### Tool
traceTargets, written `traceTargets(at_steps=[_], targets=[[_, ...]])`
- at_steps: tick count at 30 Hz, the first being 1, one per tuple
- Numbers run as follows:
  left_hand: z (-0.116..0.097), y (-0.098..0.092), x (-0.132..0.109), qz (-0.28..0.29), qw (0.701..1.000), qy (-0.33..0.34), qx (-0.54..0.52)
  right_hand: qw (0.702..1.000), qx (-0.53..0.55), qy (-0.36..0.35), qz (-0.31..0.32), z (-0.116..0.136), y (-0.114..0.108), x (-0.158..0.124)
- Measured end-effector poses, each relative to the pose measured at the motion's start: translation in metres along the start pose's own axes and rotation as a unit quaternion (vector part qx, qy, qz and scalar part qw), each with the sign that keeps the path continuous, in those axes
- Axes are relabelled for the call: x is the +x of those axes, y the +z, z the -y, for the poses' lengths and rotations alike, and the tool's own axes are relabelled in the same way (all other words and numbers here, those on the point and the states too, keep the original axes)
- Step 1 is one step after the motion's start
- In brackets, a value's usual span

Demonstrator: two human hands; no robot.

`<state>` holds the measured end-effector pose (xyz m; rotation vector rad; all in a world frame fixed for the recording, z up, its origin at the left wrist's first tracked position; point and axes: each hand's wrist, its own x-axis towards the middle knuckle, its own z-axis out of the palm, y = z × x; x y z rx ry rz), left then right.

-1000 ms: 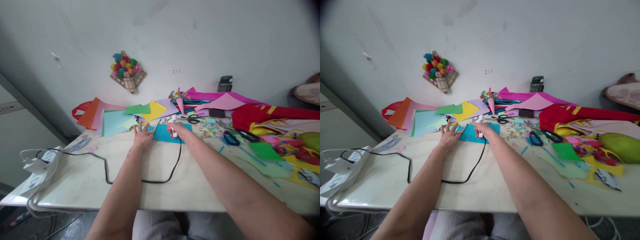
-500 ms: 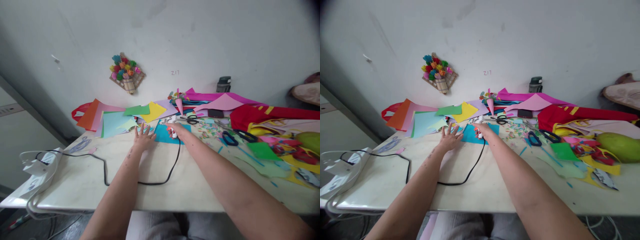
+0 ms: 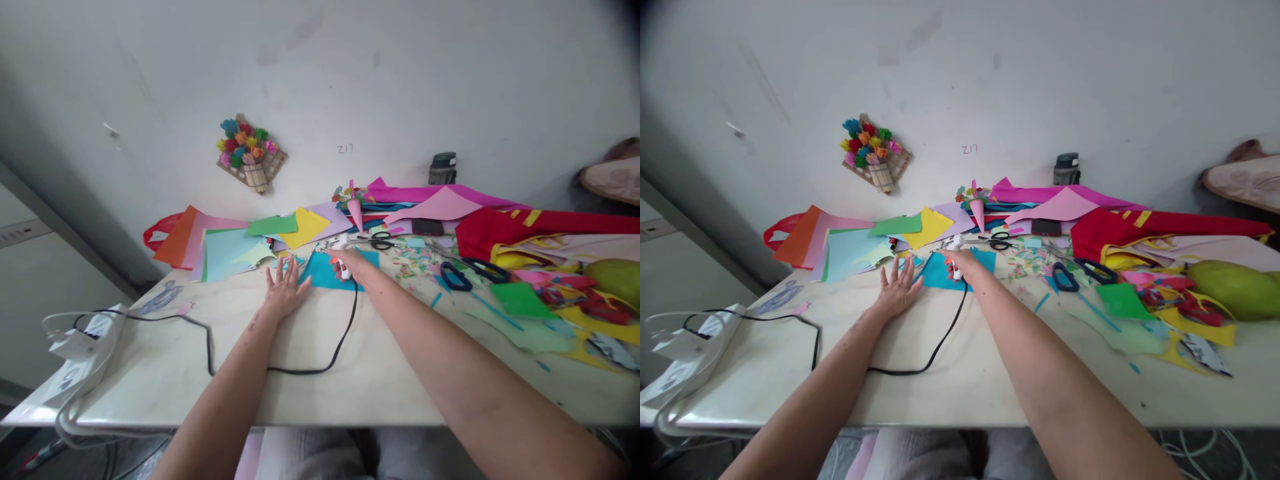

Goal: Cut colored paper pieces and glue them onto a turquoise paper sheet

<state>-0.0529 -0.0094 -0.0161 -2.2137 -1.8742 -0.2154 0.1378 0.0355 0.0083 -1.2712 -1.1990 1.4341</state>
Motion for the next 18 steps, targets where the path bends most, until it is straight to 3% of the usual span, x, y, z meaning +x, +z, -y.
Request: traceTargets(at_steps=[4,7,12,18], targets=[[0.01,-0.001,0.008,-0.03,1.0,-0.007,-0.005,1.0,0.005,0.009,-0.001,0.0,-0.001,0.002],[0.013,0.0,0.016,-0.029,0.999,0.031,-0.009,1.0,0.01,0.012,-0.002,0.002,0.0,0.0],[0.007,0.004,0.029,-0.02,0.997,0.075,-0.008,1.0,0.014,0.015,-0.006,0.003,0.001,-0.003],[0.0,0.013,0.038,-0.012,0.997,0.073,-0.014,1.0,0.007,0.011,-0.005,0.0,0.001,0.0]])
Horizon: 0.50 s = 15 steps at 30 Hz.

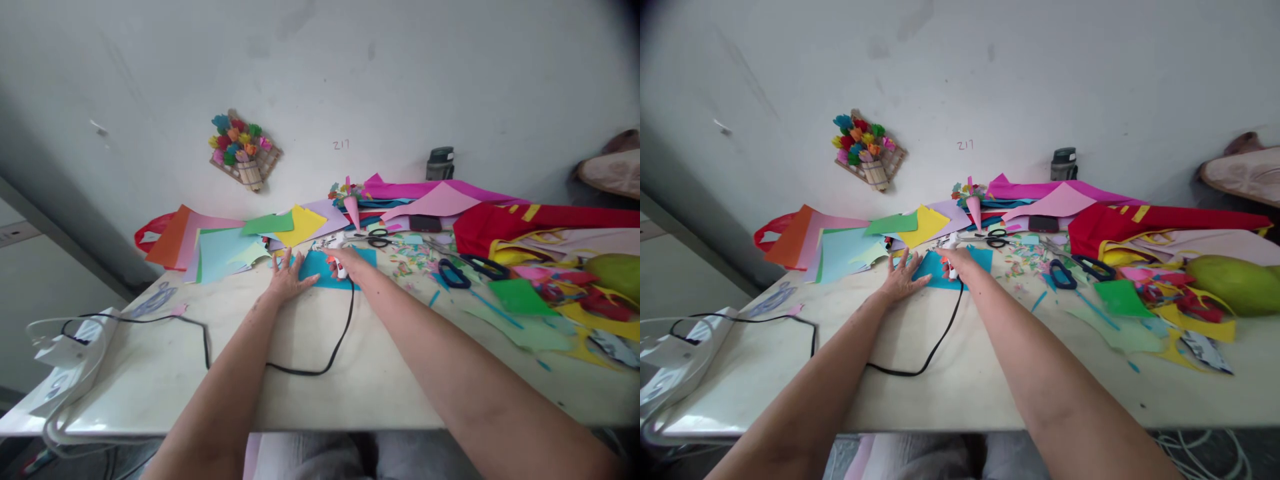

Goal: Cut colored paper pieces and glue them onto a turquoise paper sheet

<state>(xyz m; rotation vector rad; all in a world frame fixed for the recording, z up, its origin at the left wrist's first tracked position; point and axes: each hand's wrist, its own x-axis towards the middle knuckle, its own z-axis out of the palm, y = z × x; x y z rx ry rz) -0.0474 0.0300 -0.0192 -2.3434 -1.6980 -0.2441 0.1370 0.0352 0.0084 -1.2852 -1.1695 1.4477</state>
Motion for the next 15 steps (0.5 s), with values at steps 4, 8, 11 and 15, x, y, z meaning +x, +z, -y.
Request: traceTargets(at_steps=[4,8,11,15], targets=[[-0.003,0.003,0.0,-0.009,1.0,-0.002,0.007,1.0,-0.002,-0.005,-0.001,0.001,0.0,-0.002],[-0.01,-0.002,-0.002,-0.015,0.999,0.011,0.029,1.0,0.0,-0.005,-0.002,0.003,0.0,-0.004],[-0.014,-0.006,-0.002,-0.027,0.998,0.016,0.048,1.0,0.0,-0.004,-0.002,0.003,0.001,-0.004],[-0.018,-0.007,-0.002,-0.047,0.997,0.024,0.06,1.0,0.001,-0.005,-0.003,0.002,0.001,-0.003]])
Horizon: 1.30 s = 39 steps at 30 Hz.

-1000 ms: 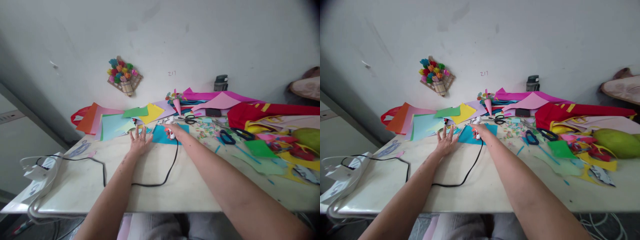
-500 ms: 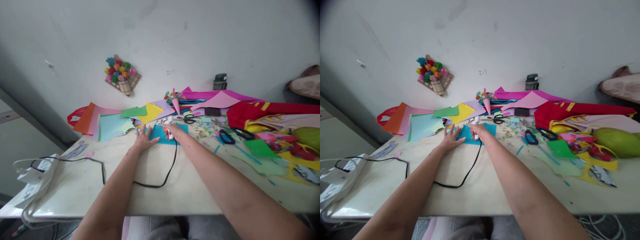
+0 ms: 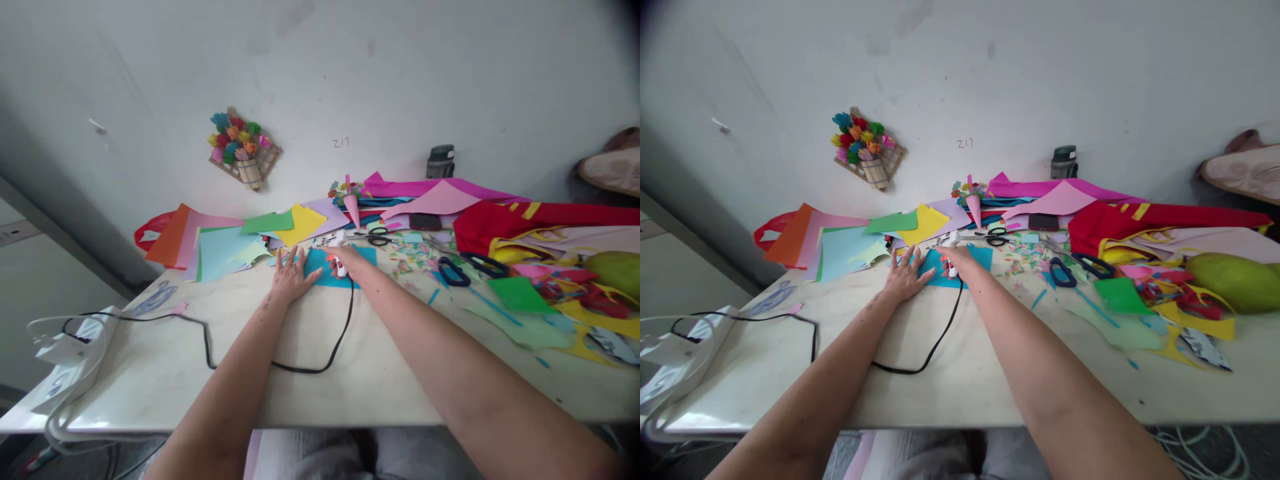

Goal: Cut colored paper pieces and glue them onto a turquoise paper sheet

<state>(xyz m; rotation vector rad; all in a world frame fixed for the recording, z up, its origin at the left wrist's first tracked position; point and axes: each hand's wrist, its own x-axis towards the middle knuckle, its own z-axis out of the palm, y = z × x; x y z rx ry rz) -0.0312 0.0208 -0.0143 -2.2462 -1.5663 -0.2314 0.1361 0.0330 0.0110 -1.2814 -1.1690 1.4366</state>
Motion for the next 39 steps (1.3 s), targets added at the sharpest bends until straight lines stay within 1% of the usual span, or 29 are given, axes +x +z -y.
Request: traceTargets(at_steps=[2,5,7,9,13,17,22,29,33,39], targets=[[-0.001,0.0,-0.001,0.004,1.0,-0.003,-0.007,1.0,0.001,-0.001,0.0,-0.001,0.0,0.001],[0.002,0.002,-0.001,0.02,0.998,-0.049,-0.03,1.0,0.005,0.006,0.003,-0.001,-0.001,0.002],[0.006,0.003,0.001,0.019,0.996,-0.081,-0.04,1.0,0.01,0.008,0.005,-0.001,-0.002,0.003],[0.01,0.005,0.005,0.02,0.995,-0.091,-0.045,1.0,0.019,0.008,0.003,-0.002,-0.002,0.005],[0.015,0.007,0.016,0.058,0.994,-0.082,-0.042,0.999,0.042,0.016,-0.016,-0.002,-0.002,0.008],[0.012,0.007,0.028,0.081,0.994,-0.071,-0.035,0.998,0.058,0.009,-0.039,0.001,-0.003,0.011],[0.011,0.012,0.04,0.076,0.994,-0.068,-0.049,0.996,0.058,0.0,-0.06,0.006,-0.005,0.012],[0.015,0.024,0.045,0.08,0.991,-0.076,-0.079,0.996,0.066,0.001,-0.064,0.0,-0.006,0.017],[0.013,0.023,0.043,0.058,0.993,-0.069,-0.071,0.996,0.062,-0.003,-0.062,-0.001,-0.005,0.018],[0.01,0.016,0.043,0.039,0.996,-0.061,-0.043,0.996,0.062,-0.007,-0.067,0.0,-0.005,0.017]])
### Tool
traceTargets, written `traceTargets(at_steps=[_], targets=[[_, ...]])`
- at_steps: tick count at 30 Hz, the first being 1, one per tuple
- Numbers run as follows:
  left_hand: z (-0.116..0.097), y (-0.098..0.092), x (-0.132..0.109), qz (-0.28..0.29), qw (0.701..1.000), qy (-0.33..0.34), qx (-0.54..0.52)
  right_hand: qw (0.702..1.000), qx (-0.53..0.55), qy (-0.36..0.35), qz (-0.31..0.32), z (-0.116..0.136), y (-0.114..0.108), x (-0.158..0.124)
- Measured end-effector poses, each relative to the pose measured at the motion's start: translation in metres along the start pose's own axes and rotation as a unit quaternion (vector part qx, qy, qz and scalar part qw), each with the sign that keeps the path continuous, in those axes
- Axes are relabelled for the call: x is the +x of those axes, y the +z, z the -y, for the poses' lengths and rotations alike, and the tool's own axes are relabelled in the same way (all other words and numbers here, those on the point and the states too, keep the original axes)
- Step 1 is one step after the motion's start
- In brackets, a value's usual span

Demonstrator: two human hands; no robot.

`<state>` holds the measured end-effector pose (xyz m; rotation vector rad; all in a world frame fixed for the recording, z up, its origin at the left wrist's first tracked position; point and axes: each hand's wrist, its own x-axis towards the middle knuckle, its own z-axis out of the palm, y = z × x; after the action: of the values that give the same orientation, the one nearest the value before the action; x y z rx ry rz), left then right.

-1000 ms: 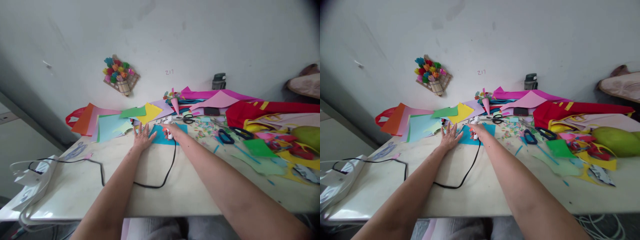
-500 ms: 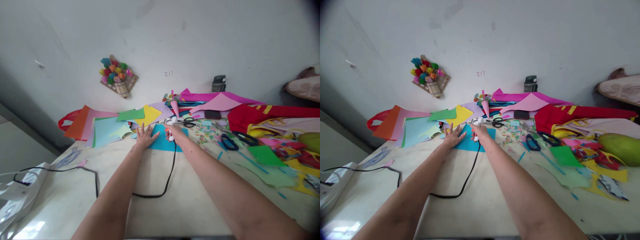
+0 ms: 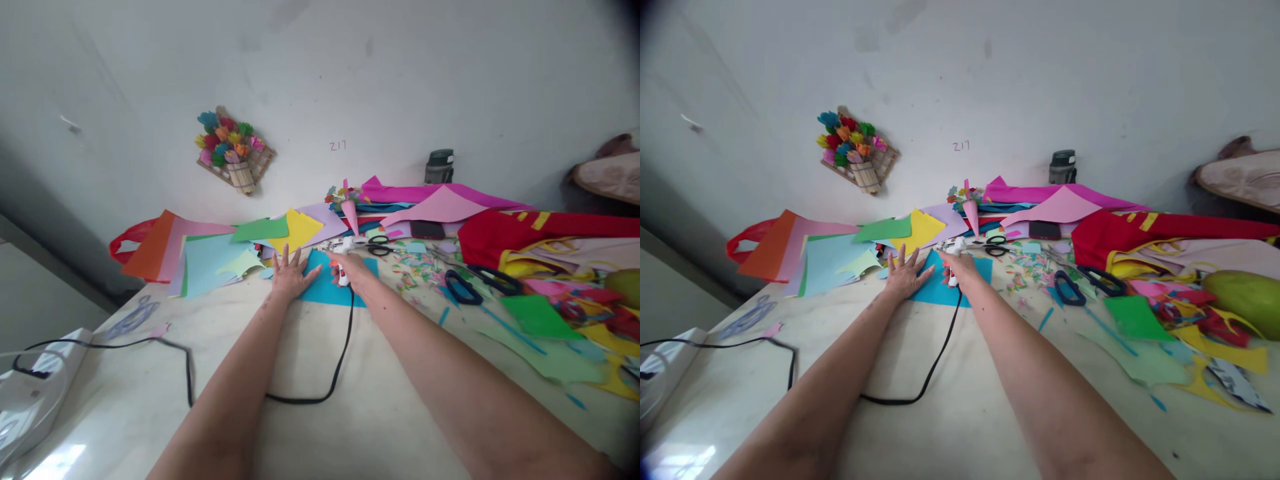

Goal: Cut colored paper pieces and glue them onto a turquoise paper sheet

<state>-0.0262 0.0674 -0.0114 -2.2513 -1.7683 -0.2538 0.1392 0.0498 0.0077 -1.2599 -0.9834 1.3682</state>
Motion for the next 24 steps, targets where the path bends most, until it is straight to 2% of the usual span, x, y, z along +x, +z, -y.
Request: traceTargets(at_steps=[9,11,16,20,24], targets=[[-0.005,-0.006,0.001,-0.04,0.996,0.065,0.055,1.0,0.001,0.003,0.006,0.0,0.0,-0.002],[-0.005,-0.003,0.001,-0.03,0.997,0.061,0.048,1.0,0.002,0.005,0.004,0.0,-0.001,-0.002],[0.002,0.004,0.006,0.003,1.0,-0.005,0.012,1.0,-0.001,0.003,0.013,0.0,-0.002,-0.003],[0.01,0.006,0.018,0.041,0.999,-0.004,0.003,1.0,-0.002,0.006,0.015,-0.002,-0.002,-0.002],[0.014,0.006,0.026,0.056,0.998,0.015,0.001,1.0,-0.005,0.012,0.01,-0.002,-0.002,0.0]])
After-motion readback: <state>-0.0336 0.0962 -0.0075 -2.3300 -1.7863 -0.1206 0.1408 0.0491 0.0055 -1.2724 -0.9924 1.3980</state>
